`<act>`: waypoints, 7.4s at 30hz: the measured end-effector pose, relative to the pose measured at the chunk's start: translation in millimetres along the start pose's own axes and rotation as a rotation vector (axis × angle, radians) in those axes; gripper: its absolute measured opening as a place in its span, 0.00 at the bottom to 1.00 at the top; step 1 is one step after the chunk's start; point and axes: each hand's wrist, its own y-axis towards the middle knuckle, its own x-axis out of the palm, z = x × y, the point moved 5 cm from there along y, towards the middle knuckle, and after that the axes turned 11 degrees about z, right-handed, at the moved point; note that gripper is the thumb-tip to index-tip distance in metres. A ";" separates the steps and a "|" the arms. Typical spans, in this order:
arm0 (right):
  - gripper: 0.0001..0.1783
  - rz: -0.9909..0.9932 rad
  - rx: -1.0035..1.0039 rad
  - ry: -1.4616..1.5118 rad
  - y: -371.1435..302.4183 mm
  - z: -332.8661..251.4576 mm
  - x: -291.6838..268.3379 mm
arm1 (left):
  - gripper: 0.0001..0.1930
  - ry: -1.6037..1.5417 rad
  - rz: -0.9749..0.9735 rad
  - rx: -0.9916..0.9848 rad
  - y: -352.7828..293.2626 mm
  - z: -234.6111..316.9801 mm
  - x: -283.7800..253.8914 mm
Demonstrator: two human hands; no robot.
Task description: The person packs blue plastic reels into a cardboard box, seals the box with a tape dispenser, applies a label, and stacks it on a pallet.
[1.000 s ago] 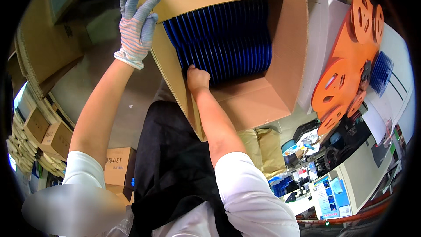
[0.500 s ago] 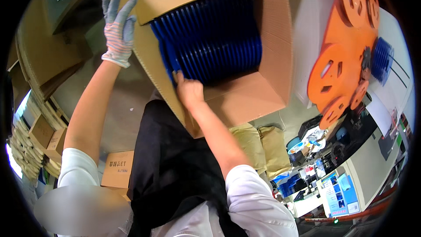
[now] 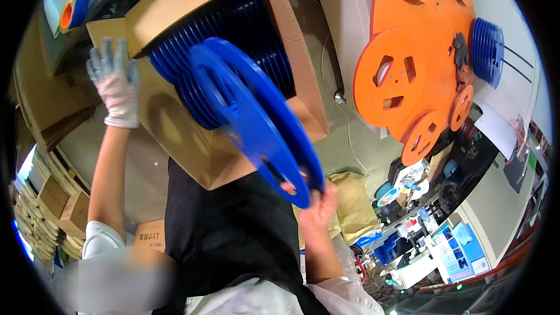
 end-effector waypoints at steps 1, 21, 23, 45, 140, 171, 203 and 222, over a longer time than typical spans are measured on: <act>0.21 0.189 0.070 0.081 0.1 1.0 -21.7 | 0.26 -0.141 -0.145 0.034 -2.1 36.8 -0.2; 0.18 0.422 -0.671 -0.666 66.0 -51.8 -32.8 | 0.14 -0.556 -1.147 0.204 -13.3 323.5 154.4; 0.19 0.459 -0.671 -0.708 66.3 -53.5 -31.0 | 0.14 -0.524 -1.154 0.265 -16.8 329.9 157.7; 0.11 0.112 -0.537 -0.609 150.4 38.2 60.3 | 0.12 -0.577 -0.726 0.538 -35.6 205.9 -83.1; 0.19 -0.111 -0.046 0.116 81.6 3.7 66.1 | 0.34 -0.188 -1.308 -0.328 -161.1 108.4 64.3; 0.30 -0.136 0.087 0.252 42.4 45.9 80.2 | 0.29 -0.268 -1.256 -1.050 -210.2 103.1 122.6; 0.20 -0.564 -0.070 -0.307 -1.1 127.5 229.1 | 0.29 -1.675 -0.352 -1.897 -289.2 209.8 29.0; 0.30 -0.501 -0.536 -1.296 -14.4 142.9 53.9 | 0.26 -0.610 -0.256 -0.218 -152.9 41.7 -93.2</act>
